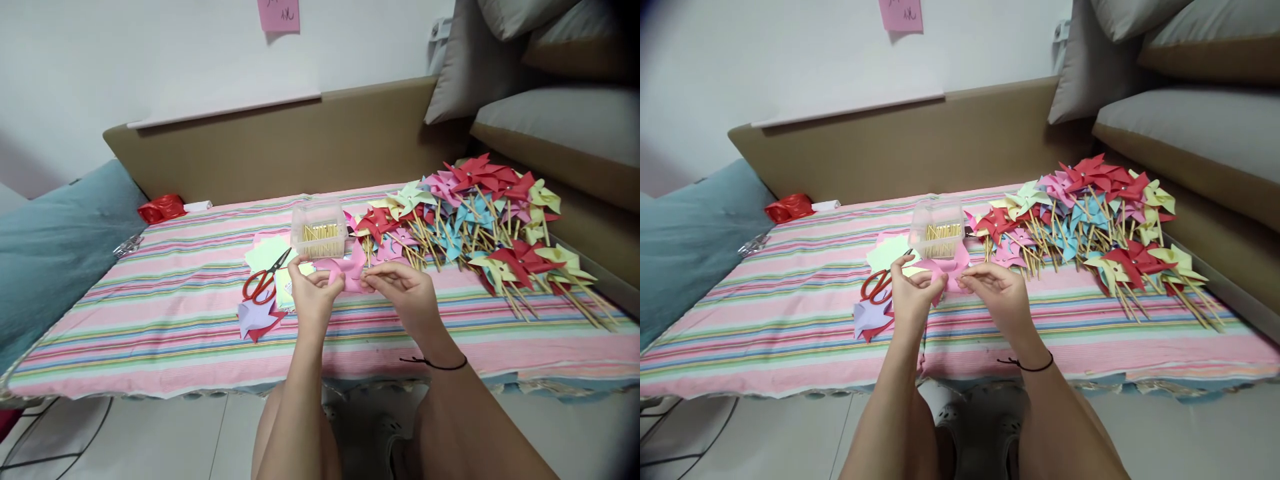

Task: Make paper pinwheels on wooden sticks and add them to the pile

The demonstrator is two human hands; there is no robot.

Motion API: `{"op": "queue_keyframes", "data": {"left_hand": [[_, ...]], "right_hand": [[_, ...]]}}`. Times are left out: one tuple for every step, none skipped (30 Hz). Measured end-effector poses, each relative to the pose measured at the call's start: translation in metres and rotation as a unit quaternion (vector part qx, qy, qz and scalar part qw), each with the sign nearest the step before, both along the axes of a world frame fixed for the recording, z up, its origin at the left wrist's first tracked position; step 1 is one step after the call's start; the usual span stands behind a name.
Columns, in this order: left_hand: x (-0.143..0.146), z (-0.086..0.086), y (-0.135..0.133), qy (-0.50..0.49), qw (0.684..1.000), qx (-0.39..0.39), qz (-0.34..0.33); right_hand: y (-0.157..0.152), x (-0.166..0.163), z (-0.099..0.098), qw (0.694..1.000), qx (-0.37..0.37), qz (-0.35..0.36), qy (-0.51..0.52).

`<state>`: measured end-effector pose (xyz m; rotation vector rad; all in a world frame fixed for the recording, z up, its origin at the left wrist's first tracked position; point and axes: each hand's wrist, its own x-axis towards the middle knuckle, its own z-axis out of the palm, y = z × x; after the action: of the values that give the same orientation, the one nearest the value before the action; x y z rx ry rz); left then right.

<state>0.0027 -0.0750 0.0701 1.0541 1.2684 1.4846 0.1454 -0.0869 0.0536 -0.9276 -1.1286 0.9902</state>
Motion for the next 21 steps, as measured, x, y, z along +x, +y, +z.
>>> {"op": "queue_keyframes", "data": {"left_hand": [[0.0006, -0.0002, 0.0001, 0.002, 1.000, 0.000, -0.005], [0.0008, -0.0009, 0.0004, 0.002, 1.000, -0.002, -0.010], [0.0008, -0.0018, 0.0010, -0.001, 1.000, -0.006, -0.016], [0.0005, -0.0028, 0.0017, -0.007, 1.000, -0.009, -0.021], [0.0003, -0.0038, 0.0023, -0.012, 1.000, -0.012, -0.025], [0.0001, -0.0044, 0.0026, -0.018, 0.999, -0.015, -0.028], [0.0002, -0.0046, 0.0025, -0.023, 0.999, -0.017, -0.030], [0.0005, -0.0045, 0.0021, -0.026, 0.999, -0.019, -0.032], [0.0009, -0.0039, 0.0014, -0.029, 0.999, -0.019, -0.034], [0.0015, -0.0031, 0.0006, -0.030, 0.999, -0.018, -0.036], [0.0022, -0.0023, -0.0002, -0.030, 0.999, -0.015, -0.037], [0.0028, -0.0015, -0.0008, -0.030, 0.999, -0.011, -0.039], [0.0033, -0.0009, -0.0012, -0.029, 0.999, -0.006, -0.041], [0.0036, -0.0004, -0.0014, -0.029, 0.999, -0.003, -0.043], [0.0038, -0.0001, -0.0014, -0.030, 0.999, 0.000, -0.046], [0.0039, 0.0001, -0.0013, -0.031, 0.998, 0.003, -0.048], [0.0038, 0.0002, -0.0011, -0.032, 0.998, 0.006, -0.049], [0.0038, 0.0003, -0.0010, -0.032, 0.998, 0.008, -0.052], [0.0036, 0.0005, -0.0010, -0.033, 0.998, 0.010, -0.054], [0.0035, 0.0008, -0.0011, -0.035, 0.998, 0.011, -0.057], [0.0033, 0.0011, -0.0013, -0.036, 0.997, 0.012, -0.061]], "right_hand": [[-0.0004, -0.0009, 0.0001, 0.999, 0.015, -0.009, -0.033], [-0.0005, -0.0016, -0.0001, 0.997, 0.028, -0.020, -0.062], [-0.0003, -0.0022, -0.0006, 0.995, 0.039, -0.032, -0.088], [0.0000, -0.0027, -0.0012, 0.992, 0.047, -0.042, -0.108], [0.0003, -0.0031, -0.0017, 0.990, 0.051, -0.049, -0.122], [0.0006, -0.0036, -0.0020, 0.989, 0.052, -0.053, -0.131], [0.0008, -0.0041, -0.0021, 0.987, 0.052, -0.058, -0.138], [0.0009, -0.0046, -0.0020, 0.986, 0.051, -0.064, -0.145], [0.0009, -0.0050, -0.0016, 0.985, 0.051, -0.069, -0.153], [0.0007, -0.0054, -0.0010, 0.983, 0.052, -0.074, -0.160], [0.0006, -0.0056, -0.0004, 0.981, 0.055, -0.079, -0.167], [0.0005, -0.0056, 0.0002, 0.980, 0.058, -0.081, -0.172], [0.0005, -0.0055, 0.0006, 0.979, 0.062, -0.083, -0.175], [0.0007, -0.0053, 0.0008, 0.978, 0.066, -0.084, -0.176], [0.0011, -0.0050, 0.0007, 0.978, 0.070, -0.084, -0.176], [0.0016, -0.0047, 0.0003, 0.978, 0.075, -0.082, -0.174], [0.0022, -0.0044, -0.0003, 0.979, 0.079, -0.078, -0.172], [0.0029, -0.0042, -0.0013, 0.980, 0.082, -0.072, -0.167], [0.0036, -0.0039, -0.0024, 0.981, 0.081, -0.068, -0.161], [0.0043, -0.0038, -0.0036, 0.983, 0.079, -0.064, -0.154], [0.0049, -0.0036, -0.0048, 0.984, 0.074, -0.063, -0.147]]}}
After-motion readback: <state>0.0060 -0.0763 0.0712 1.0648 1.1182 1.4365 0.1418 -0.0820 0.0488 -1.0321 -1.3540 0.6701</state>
